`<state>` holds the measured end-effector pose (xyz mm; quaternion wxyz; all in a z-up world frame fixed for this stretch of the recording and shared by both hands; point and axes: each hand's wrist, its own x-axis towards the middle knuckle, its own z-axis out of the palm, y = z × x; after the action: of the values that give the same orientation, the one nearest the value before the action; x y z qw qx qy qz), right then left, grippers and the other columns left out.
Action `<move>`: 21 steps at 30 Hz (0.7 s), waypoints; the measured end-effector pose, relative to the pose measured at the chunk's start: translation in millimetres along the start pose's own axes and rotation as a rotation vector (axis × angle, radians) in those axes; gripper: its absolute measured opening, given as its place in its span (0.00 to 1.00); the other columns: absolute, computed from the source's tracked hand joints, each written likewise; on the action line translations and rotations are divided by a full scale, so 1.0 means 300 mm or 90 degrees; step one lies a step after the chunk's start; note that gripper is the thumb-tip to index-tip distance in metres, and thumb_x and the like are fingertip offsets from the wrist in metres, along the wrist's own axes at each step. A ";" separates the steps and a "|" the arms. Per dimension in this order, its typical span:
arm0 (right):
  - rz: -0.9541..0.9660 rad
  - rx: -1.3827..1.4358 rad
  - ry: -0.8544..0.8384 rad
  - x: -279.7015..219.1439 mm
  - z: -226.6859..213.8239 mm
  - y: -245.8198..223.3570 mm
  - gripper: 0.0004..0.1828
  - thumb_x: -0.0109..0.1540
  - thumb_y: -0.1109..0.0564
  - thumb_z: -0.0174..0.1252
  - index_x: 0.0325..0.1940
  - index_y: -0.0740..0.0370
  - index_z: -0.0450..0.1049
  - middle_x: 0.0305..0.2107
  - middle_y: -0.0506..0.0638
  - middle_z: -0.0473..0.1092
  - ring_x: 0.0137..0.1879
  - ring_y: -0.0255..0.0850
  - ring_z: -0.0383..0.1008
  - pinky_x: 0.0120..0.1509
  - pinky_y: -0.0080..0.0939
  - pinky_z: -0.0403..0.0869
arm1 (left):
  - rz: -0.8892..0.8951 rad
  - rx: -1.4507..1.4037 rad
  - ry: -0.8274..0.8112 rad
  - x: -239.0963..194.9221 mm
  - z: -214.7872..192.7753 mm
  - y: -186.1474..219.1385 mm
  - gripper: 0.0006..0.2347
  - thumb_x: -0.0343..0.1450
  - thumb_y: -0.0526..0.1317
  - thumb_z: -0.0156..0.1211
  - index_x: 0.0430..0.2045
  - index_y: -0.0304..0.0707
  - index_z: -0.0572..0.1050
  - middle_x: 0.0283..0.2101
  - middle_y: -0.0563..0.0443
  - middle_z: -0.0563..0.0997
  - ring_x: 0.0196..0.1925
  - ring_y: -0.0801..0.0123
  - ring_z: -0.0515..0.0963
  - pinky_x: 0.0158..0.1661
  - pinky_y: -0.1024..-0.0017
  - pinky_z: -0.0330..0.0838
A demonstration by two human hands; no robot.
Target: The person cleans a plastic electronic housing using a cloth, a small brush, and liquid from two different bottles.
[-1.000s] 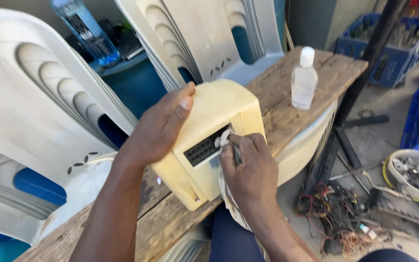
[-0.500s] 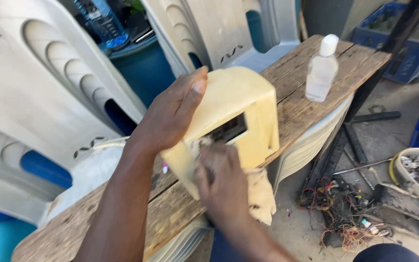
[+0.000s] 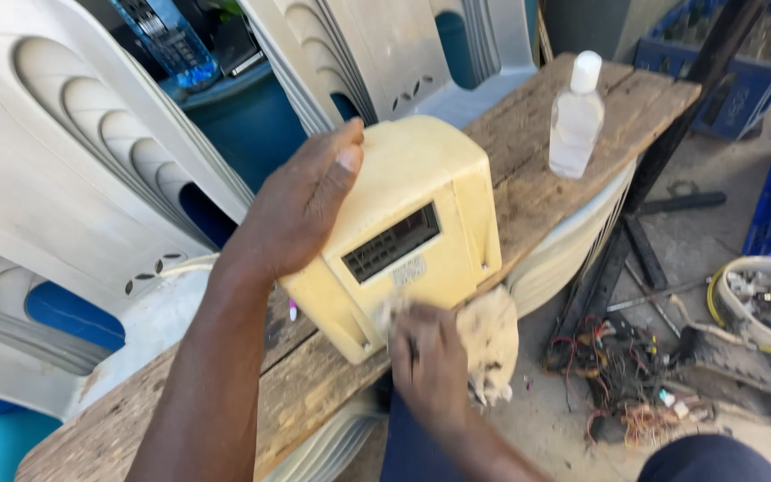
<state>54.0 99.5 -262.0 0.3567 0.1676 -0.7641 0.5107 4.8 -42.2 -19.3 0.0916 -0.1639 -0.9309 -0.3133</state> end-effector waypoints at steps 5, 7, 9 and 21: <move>-0.101 0.006 0.078 0.018 0.035 -0.026 0.09 0.69 0.57 0.62 0.52 0.62 0.76 0.44 0.58 0.72 0.49 0.52 0.78 0.51 0.47 0.79 | 0.018 -0.015 -0.008 -0.005 0.013 -0.047 0.36 0.76 0.65 0.33 0.75 0.40 0.58 0.79 0.40 0.60 0.81 0.47 0.56 0.74 0.50 0.51; -0.102 0.027 0.019 -0.004 0.030 -0.078 0.09 0.70 0.56 0.60 0.53 0.62 0.74 0.47 0.60 0.70 0.49 0.53 0.77 0.45 0.48 0.79 | 0.009 -0.016 -0.025 -0.035 0.030 -0.019 0.37 0.75 0.66 0.31 0.75 0.40 0.56 0.78 0.40 0.60 0.80 0.48 0.58 0.72 0.49 0.55; -0.122 0.051 -0.026 0.003 0.044 -0.033 0.10 0.71 0.56 0.58 0.53 0.62 0.72 0.50 0.61 0.69 0.49 0.55 0.76 0.39 0.50 0.79 | 0.017 -0.007 -0.027 -0.012 -0.001 0.018 0.38 0.74 0.67 0.29 0.75 0.39 0.55 0.78 0.41 0.60 0.79 0.48 0.60 0.70 0.48 0.60; -0.007 -0.046 0.143 0.230 -0.165 0.154 0.11 0.71 0.57 0.52 0.55 0.65 0.70 0.49 0.59 0.67 0.54 0.55 0.73 0.55 0.55 0.74 | -0.024 0.106 -0.053 -0.014 0.003 0.042 0.33 0.78 0.60 0.34 0.75 0.41 0.59 0.79 0.45 0.60 0.80 0.54 0.56 0.69 0.52 0.50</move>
<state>-3.9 170.9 -232.0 0.4488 0.1006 -0.7362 0.4965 13.3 -33.3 -14.3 0.0605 -0.1509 -0.9596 -0.2298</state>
